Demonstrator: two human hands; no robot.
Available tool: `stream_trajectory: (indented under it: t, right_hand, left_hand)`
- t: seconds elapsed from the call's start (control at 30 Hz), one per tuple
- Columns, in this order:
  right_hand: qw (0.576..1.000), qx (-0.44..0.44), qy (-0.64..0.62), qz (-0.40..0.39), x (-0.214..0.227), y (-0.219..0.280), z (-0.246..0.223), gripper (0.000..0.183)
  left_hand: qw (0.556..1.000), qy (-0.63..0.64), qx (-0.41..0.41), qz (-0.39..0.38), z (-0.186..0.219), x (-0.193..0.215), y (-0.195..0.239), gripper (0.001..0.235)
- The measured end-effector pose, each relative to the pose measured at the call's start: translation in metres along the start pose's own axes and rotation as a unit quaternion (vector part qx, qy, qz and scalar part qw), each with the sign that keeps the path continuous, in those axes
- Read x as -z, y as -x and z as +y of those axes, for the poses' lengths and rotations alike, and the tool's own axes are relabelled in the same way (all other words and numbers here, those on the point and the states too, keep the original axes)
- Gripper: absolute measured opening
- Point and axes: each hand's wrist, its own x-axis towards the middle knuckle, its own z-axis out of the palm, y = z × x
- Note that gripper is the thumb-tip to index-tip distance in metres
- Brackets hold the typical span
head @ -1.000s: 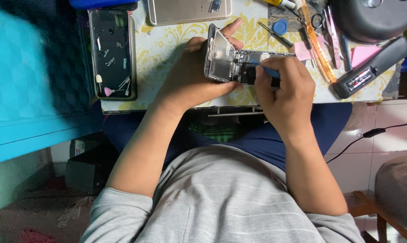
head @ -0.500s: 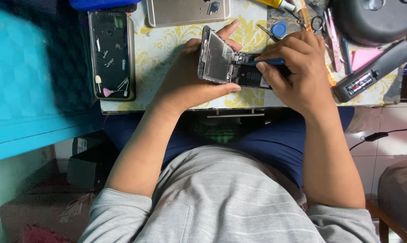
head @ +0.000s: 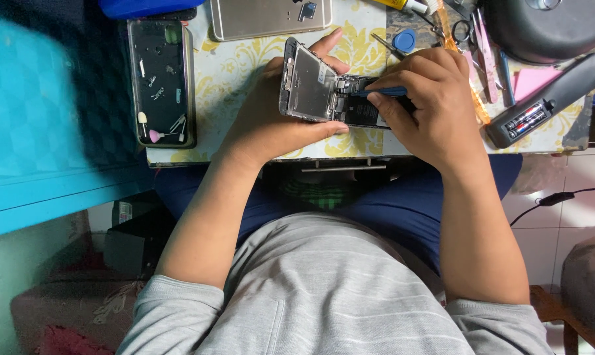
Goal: The person is repairing a disassembled smartphone. They use a small metal tool to pry and adjust internal components, then switch to a blue plastic spudger to carefully lift and separate parts near the battery and motherboard.
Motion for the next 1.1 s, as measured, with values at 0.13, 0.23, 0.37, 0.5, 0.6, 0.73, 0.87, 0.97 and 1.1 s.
stream_trajectory:
  t: [0.13,0.23,0.37,0.5,0.6,0.73,0.87,0.97,1.1]
  right_hand:
    - [1.000,0.014,0.000,-0.003,0.0017,-0.0005,0.0000,0.007]
    - [1.000,0.014,-0.006,0.008,0.0023,0.0002,-0.0012,0.006]
    - [1.000,0.000,-0.013,0.010,0.0032,0.0003,-0.0029,0.005]
    - [1.000,0.000,-0.002,0.003,0.0012,0.0010,0.0003,0.007]
    - [1.000,0.000,-0.006,0.007,0.0013,0.0009,-0.0001,0.008]
    - [1.000,0.011,-0.011,0.013,0.0005,0.0008,0.0023,0.008]
    - [1.000,0.023,-0.012,0.015,0.0014,-0.0011,0.0020,0.008]
    - [1.000,0.021,-0.006,0.013,0.0007,-0.0004,0.0024,0.008]
    - [1.000,0.018,0.003,0.015,0.0003,-0.0005,0.0019,0.008]
  left_hand:
    - [1.000,-0.010,-0.004,0.002,0.0025,0.0004,-0.0006,0.107]
    - [1.000,-0.013,-0.001,0.007,0.0034,-0.0002,-0.0008,0.106]
    - [1.000,-0.001,-0.004,0.008,0.0032,-0.0005,-0.0010,0.105]
    - [1.000,0.009,-0.013,0.009,0.0021,0.0002,-0.0021,0.104]
    - [1.000,0.020,-0.013,0.011,0.0044,0.0011,-0.0025,0.103]
    - [1.000,0.018,-0.017,0.012,0.0057,0.0017,-0.0025,0.104]
    - [0.999,0.036,-0.005,0.005,0.0090,0.0030,-0.0038,0.103]
    - [0.999,0.043,-0.008,0.007,0.0087,0.0025,-0.0046,0.103]
    - [1.000,0.030,-0.004,0.004,0.0099,0.0028,-0.0051,0.103]
